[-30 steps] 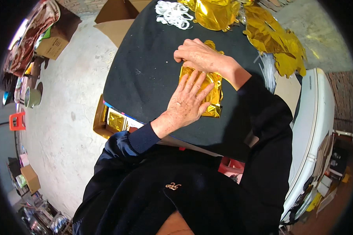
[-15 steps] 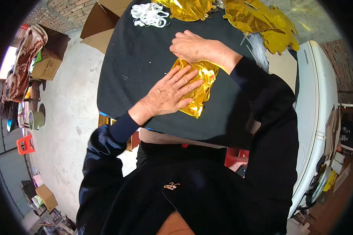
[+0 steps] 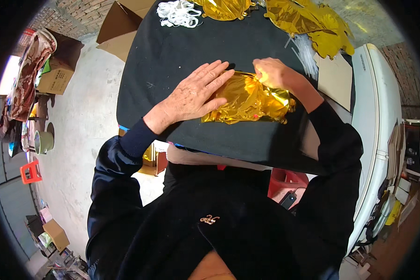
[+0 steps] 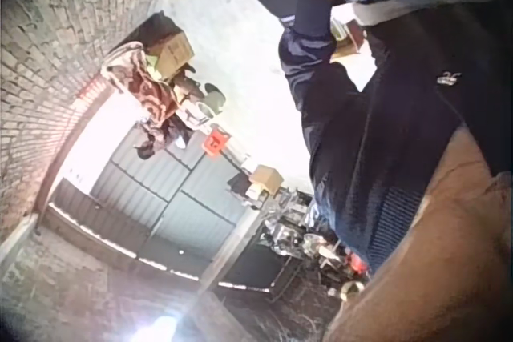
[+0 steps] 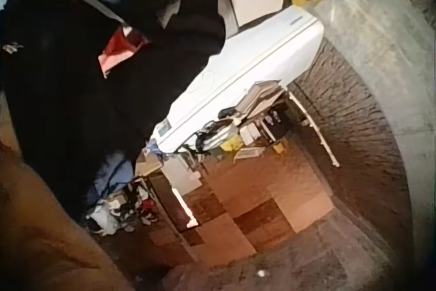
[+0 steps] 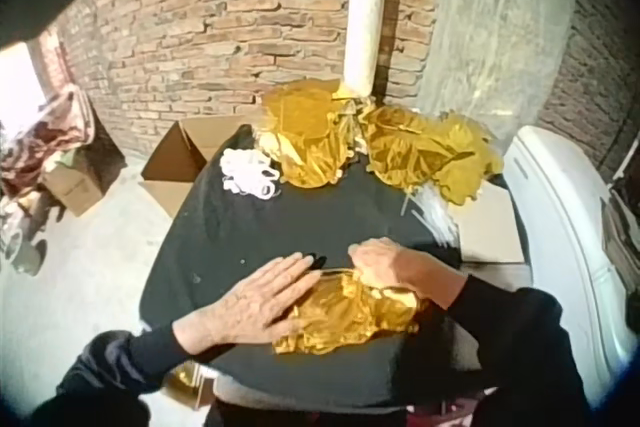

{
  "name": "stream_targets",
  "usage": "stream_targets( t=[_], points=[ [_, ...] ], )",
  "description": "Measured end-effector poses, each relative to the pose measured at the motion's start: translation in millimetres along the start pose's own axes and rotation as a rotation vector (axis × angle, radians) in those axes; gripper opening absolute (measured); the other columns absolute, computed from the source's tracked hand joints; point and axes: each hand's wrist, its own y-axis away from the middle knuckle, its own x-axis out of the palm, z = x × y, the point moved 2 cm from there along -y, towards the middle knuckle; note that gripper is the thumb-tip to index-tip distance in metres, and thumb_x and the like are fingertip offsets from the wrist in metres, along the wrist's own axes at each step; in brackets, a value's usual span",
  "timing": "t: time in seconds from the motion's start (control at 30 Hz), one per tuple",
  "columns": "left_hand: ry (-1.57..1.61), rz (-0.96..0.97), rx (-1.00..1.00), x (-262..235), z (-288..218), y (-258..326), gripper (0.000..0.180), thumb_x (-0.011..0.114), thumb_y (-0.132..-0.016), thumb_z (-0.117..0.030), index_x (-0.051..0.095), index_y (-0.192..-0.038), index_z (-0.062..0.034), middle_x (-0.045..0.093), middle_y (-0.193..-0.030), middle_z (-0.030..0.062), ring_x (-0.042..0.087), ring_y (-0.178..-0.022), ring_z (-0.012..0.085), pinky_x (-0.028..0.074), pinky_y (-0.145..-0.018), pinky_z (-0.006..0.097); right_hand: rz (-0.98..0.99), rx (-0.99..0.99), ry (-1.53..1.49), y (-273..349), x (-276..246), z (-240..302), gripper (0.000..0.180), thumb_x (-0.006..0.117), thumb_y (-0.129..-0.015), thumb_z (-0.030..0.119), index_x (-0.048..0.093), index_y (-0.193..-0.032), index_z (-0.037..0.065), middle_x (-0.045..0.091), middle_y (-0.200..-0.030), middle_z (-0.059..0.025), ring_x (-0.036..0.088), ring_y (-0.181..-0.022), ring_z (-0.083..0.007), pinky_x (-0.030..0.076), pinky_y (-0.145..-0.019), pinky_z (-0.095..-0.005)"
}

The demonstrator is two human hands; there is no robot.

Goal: The person sets down a phone, flattens a foil balloon on the table, folds it into a small rectangle by hand, and places it onto a cardboard card.

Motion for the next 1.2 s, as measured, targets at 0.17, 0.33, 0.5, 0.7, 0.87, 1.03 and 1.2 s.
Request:
stream_targets(
  t=[0.17,0.33,0.5,0.7,0.87,1.03,1.2],
  points=[
    [-0.012,-0.049,-0.052,22.7,-9.2,-7.0,0.058,0.041,-0.109,-0.04,0.038,-0.158,-0.0073,0.039,-0.161,0.0176,0.035,-0.151,0.0326,0.025,-0.126,0.048,-0.265,-0.005,-0.106,29.6,21.8,-12.5,0.011,0.063,-0.087,0.011,0.056,-0.093,0.004,0.067,-0.089,-0.0187,0.065,-0.093,-0.0426,0.051,-0.08,-0.05],
    [-0.172,-0.019,-0.056,43.9,-13.2,-13.9,0.059,0.029,-0.112,-0.046,0.037,-0.159,-0.0107,0.036,-0.164,0.0146,0.031,-0.154,0.0296,0.022,-0.127,0.047,-0.357,0.005,-0.094,37.4,34.7,-18.5,0.011,0.064,-0.087,0.008,0.055,-0.092,0.004,0.067,-0.087,-0.0188,0.065,-0.09,-0.044,0.052,-0.078,-0.0514],
    [-0.204,-0.018,-0.071,45.2,-17.1,-15.1,0.06,0.027,-0.112,-0.048,0.037,-0.159,-0.0121,0.038,-0.163,0.0136,0.032,-0.153,0.0295,0.021,-0.128,0.046,-0.426,0.03,-0.101,38.2,45.5,-24.9,0.01,0.062,-0.088,0.007,0.054,-0.093,0.004,0.067,-0.086,-0.0185,0.065,-0.087,-0.0438,0.052,-0.076,-0.0512],
    [-0.219,0.002,-0.093,44.6,-19.2,-11.4,0.06,0.026,-0.112,-0.048,0.038,-0.159,-0.0126,0.036,-0.164,0.0131,0.031,-0.153,0.0296,0.02,-0.128,0.047,-0.429,-0.011,-0.363,45.6,31.4,-9.7,0.015,0.067,-0.091,0.012,0.054,-0.095,0.005,0.063,-0.081,-0.0148,0.066,-0.082,-0.0398,0.052,-0.074,-0.047],
    [-0.215,0.017,-0.102,45.6,-19.8,-15.6,0.061,0.027,-0.111,-0.049,0.038,-0.159,-0.013,0.036,-0.164,0.0128,0.03,-0.154,0.0296,0.019,-0.128,0.047,-0.571,-0.047,-0.298,46.5,39.8,-10.7,0.018,0.07,-0.09,0.013,0.055,-0.092,0.005,0.063,-0.081,-0.0129,0.066,-0.081,-0.0377,0.052,-0.072,-0.0447],
    [-0.227,0.019,-0.099,44.5,-19.2,-16.0,0.06,0.028,-0.111,-0.049,0.038,-0.159,-0.0139,0.035,-0.165,0.0127,0.029,-0.154,0.0293,0.018,-0.129,0.047,-0.577,-0.013,-0.234,44.4,39.2,-9.7,0.018,0.071,-0.089,0.012,0.055,-0.091,0.004,0.063,-0.081,-0.0131,0.066,-0.079,-0.0374,0.052,-0.069,-0.0452],
    [-0.228,0.024,-0.1,49.9,-16.8,-15.3,0.059,0.029,-0.111,-0.048,0.039,-0.159,-0.0138,0.036,-0.164,0.0129,0.03,-0.154,0.0296,0.019,-0.128,0.048,-0.747,0.071,0.079,57.5,23.5,22.4,0.017,0.074,-0.085,0.012,0.058,-0.089,0.008,0.063,-0.091,-0.0101,0.063,-0.09,-0.0338,0.05,-0.073,-0.0427]
  ],
)
